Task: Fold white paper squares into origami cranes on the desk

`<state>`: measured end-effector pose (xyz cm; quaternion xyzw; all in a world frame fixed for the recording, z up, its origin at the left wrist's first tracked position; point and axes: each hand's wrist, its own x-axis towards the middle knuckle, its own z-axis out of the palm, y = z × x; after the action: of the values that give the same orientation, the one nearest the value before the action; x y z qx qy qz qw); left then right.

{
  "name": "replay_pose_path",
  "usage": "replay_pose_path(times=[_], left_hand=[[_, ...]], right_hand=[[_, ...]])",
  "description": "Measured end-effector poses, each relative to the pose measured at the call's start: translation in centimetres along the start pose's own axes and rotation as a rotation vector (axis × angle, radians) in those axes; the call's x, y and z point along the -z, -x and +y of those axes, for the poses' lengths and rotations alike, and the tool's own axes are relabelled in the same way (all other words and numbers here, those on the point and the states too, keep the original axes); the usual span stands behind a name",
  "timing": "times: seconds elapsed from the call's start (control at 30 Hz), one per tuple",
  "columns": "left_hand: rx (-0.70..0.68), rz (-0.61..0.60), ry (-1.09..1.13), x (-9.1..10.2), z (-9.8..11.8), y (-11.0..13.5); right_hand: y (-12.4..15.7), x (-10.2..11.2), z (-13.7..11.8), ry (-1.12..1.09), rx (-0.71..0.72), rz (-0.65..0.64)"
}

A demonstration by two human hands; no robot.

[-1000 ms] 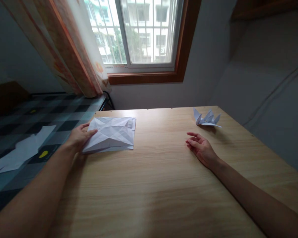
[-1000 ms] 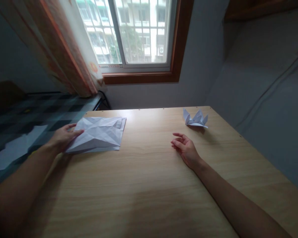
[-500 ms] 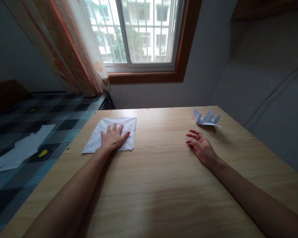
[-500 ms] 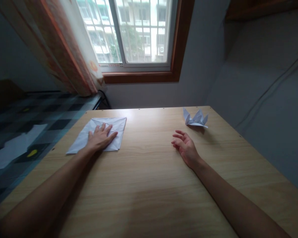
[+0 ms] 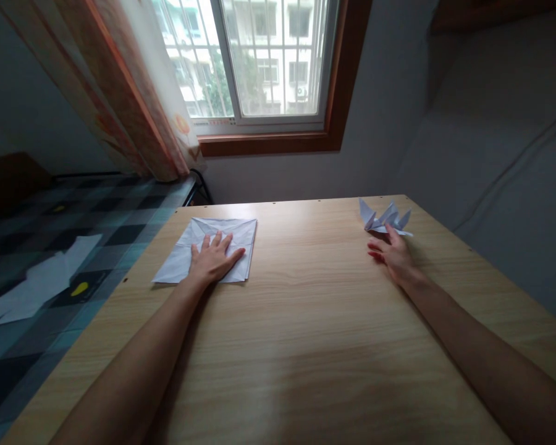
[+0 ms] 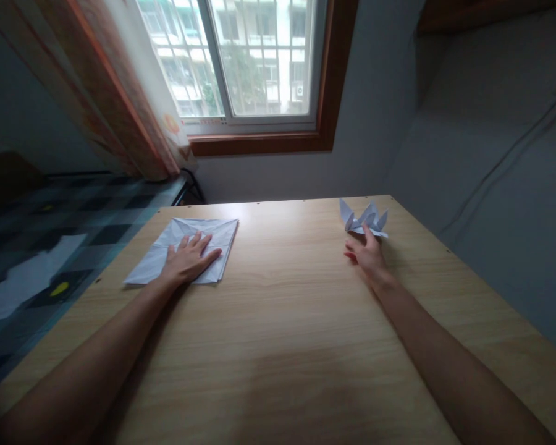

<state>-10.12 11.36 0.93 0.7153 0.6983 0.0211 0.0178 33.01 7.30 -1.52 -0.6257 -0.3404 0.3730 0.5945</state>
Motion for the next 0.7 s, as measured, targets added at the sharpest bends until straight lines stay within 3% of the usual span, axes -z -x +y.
replay_pose_path(times=[0.07,0.1,0.2,0.27,0.33,0.43,0.57,0.7], left_hand=[[-0.041,0.128,-0.009,0.3,0.7,0.6],[-0.080,0.247,-0.015,0.5,1.4,1.1],[-0.237,0.509,0.127,0.6,5.2,3.2],[-0.297,0.498,0.319,0.2,8.7,4.9],[-0.333,0.382,0.511,-0.7,12.0,6.5],[-0.406,0.278,0.703,-2.0,15.1,8.2],[-0.506,0.370,0.793,-2.6,15.9,9.0],[-0.550,0.313,0.820,-2.1,15.5,9.1]], right_hand=[[-0.1,0.0,-0.1,-0.037,-0.023,-0.005],[0.1,-0.2,-0.1,-0.056,-0.019,-0.011],[1.6,-1.1,-0.2,-0.144,0.012,-0.052],[3.2,-2.1,-0.3,-0.220,-0.001,-0.120],[4.9,-3.1,-0.3,-0.231,0.046,-0.208],[7.5,-4.4,0.0,-0.186,0.059,-0.336],[10.0,-5.3,-0.2,0.044,0.182,-0.426],[11.3,-6.2,-1.7,0.217,0.413,-0.529]])
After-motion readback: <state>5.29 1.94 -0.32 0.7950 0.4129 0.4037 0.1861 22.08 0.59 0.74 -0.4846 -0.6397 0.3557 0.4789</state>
